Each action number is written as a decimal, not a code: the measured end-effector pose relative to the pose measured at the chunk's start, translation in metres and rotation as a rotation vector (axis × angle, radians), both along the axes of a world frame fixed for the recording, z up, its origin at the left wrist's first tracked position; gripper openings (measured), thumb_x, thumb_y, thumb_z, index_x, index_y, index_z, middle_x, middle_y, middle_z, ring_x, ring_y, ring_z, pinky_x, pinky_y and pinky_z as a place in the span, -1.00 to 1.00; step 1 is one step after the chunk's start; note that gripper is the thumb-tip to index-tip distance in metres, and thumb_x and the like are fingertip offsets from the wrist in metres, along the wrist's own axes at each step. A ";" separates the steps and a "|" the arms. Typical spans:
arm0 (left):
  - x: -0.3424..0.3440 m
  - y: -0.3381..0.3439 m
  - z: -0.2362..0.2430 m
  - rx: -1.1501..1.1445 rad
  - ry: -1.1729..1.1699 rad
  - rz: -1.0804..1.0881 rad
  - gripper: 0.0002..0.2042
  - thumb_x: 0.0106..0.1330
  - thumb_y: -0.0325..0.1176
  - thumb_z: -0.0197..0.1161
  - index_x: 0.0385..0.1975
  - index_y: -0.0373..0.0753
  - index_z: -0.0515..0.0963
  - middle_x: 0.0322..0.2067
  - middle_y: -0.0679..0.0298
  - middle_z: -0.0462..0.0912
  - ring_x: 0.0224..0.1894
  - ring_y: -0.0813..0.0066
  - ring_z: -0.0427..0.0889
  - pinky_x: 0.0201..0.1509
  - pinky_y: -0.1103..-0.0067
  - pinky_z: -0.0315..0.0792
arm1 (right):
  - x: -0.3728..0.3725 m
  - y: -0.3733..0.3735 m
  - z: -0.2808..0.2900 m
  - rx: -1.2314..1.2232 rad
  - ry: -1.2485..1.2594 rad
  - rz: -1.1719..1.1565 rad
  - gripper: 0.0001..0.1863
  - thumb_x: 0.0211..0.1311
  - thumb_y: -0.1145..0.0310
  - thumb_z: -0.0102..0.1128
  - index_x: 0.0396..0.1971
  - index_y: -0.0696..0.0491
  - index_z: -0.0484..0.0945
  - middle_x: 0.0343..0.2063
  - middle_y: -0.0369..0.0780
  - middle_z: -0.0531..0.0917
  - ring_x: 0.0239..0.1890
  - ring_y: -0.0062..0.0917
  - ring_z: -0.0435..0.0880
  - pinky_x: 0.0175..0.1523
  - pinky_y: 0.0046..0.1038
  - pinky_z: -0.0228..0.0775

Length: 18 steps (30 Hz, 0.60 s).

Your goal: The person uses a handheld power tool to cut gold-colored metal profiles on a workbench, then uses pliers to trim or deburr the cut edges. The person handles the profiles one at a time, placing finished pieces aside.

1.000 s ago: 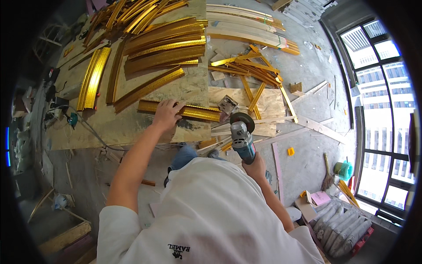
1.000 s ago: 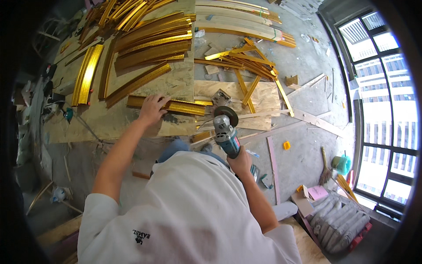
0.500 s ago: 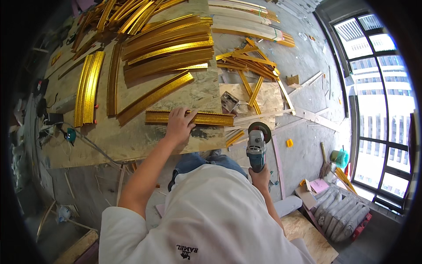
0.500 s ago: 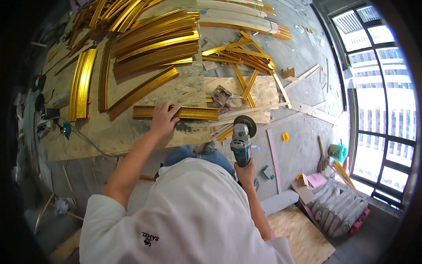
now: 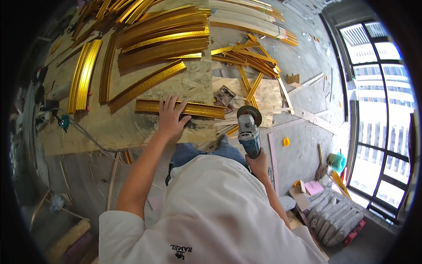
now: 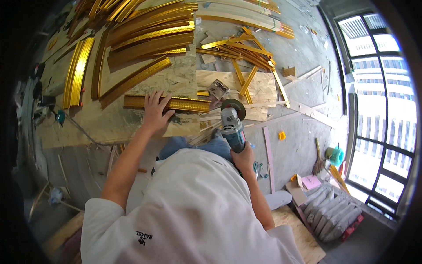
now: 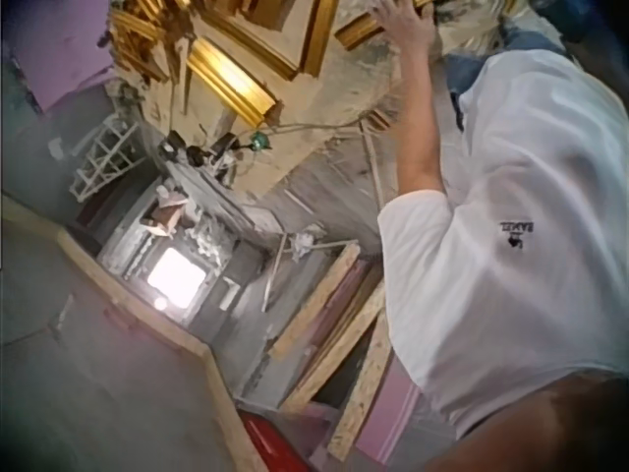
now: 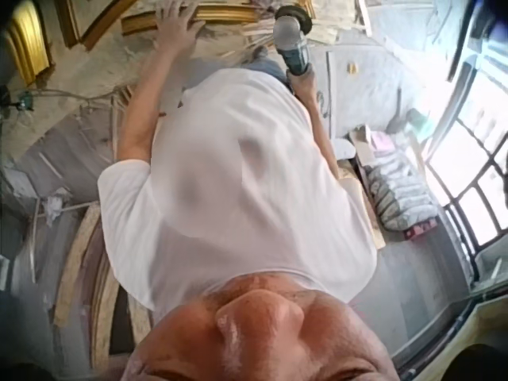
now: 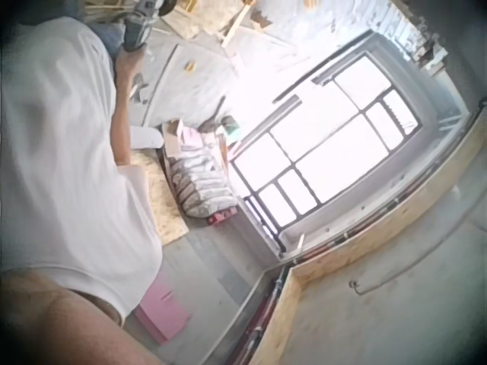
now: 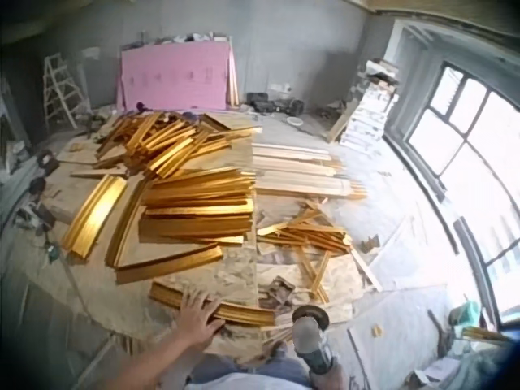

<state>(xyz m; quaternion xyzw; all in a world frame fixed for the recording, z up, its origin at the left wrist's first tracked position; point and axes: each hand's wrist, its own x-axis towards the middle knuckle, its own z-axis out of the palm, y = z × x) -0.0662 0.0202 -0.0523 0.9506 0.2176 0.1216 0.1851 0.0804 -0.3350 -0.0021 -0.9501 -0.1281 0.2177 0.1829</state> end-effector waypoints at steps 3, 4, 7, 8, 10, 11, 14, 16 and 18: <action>0.002 -0.008 0.001 -0.013 0.072 0.029 -0.45 0.30 -0.06 0.29 0.29 0.03 0.40 0.33 0.11 0.26 0.45 0.04 0.09 0.52 0.05 -0.14 | 0.022 -0.007 0.000 -0.014 0.030 0.088 -0.48 -0.14 0.18 0.42 -0.17 0.17 0.53 -0.34 0.13 0.67 -0.21 0.06 0.66 -0.10 -0.07 0.49; 0.004 -0.012 0.002 -0.021 0.084 0.040 -0.45 0.29 -0.07 0.30 0.28 0.03 0.42 0.32 0.12 0.27 0.44 0.04 0.10 0.52 0.06 -0.14 | 0.029 -0.011 0.001 -0.012 0.039 0.120 -0.48 -0.14 0.18 0.42 -0.17 0.16 0.54 -0.34 0.13 0.67 -0.21 0.06 0.66 -0.10 -0.07 0.49; 0.008 -0.022 0.007 0.070 0.110 0.048 -0.49 0.24 -0.13 0.34 0.21 -0.02 0.48 0.13 0.16 0.40 0.25 0.10 0.30 0.44 0.09 0.05 | 0.056 -0.023 0.002 0.015 0.083 0.210 -0.48 -0.13 0.17 0.41 -0.15 0.15 0.55 -0.33 0.12 0.68 -0.20 0.05 0.66 -0.09 -0.07 0.49; 0.008 -0.025 0.009 0.102 0.141 0.042 -0.49 0.23 -0.13 0.35 0.20 -0.03 0.49 0.09 0.17 0.42 0.21 0.12 0.34 0.41 0.10 0.10 | 0.063 -0.026 0.003 0.029 0.094 0.232 -0.48 -0.13 0.17 0.41 -0.15 0.15 0.56 -0.32 0.11 0.68 -0.20 0.04 0.66 -0.09 -0.07 0.49; 0.011 -0.024 0.019 0.109 0.163 -0.032 -0.51 0.24 -0.10 0.32 0.16 -0.13 0.52 0.01 0.20 0.44 0.09 0.17 0.41 0.23 0.20 0.28 | 0.077 -0.035 -0.003 0.032 0.100 0.260 -0.48 -0.13 0.17 0.41 -0.15 0.14 0.56 -0.31 0.10 0.68 -0.19 0.03 0.67 -0.08 -0.07 0.49; 0.010 -0.022 0.023 0.050 0.207 -0.054 -0.52 0.25 -0.10 0.31 0.14 -0.15 0.53 0.01 0.21 0.44 0.08 0.17 0.42 0.20 0.23 0.30 | 0.081 -0.040 -0.005 0.043 0.103 0.270 -0.48 -0.13 0.17 0.41 -0.16 0.14 0.56 -0.31 0.10 0.68 -0.18 0.03 0.67 -0.08 -0.08 0.49; 0.018 -0.020 0.037 -0.066 0.290 -0.078 -0.57 0.31 -0.08 0.24 0.07 -0.21 0.57 -0.01 0.19 0.53 0.07 0.14 0.47 0.15 0.31 0.38 | 0.095 -0.056 -0.014 0.059 0.119 0.280 -0.48 -0.13 0.16 0.41 -0.15 0.14 0.57 -0.31 0.09 0.69 -0.18 0.03 0.67 -0.07 -0.08 0.50; 0.028 -0.009 0.044 -0.149 0.359 -0.053 -0.58 0.31 -0.09 0.24 0.07 -0.18 0.59 0.00 0.18 0.56 0.09 0.14 0.48 0.16 0.31 0.39 | 0.100 -0.062 -0.014 0.066 0.121 0.277 -0.48 -0.13 0.16 0.41 -0.15 0.14 0.57 -0.31 0.09 0.69 -0.17 0.02 0.67 -0.06 -0.09 0.50; 0.037 -0.007 0.044 -0.118 0.313 0.018 -0.63 0.37 -0.16 0.20 0.11 -0.16 0.56 0.04 0.17 0.56 0.14 0.11 0.45 0.22 0.28 0.36 | 0.103 -0.064 -0.010 0.071 0.107 0.267 -0.47 -0.13 0.15 0.41 -0.14 0.13 0.57 -0.31 0.08 0.69 -0.17 0.02 0.67 -0.05 -0.09 0.50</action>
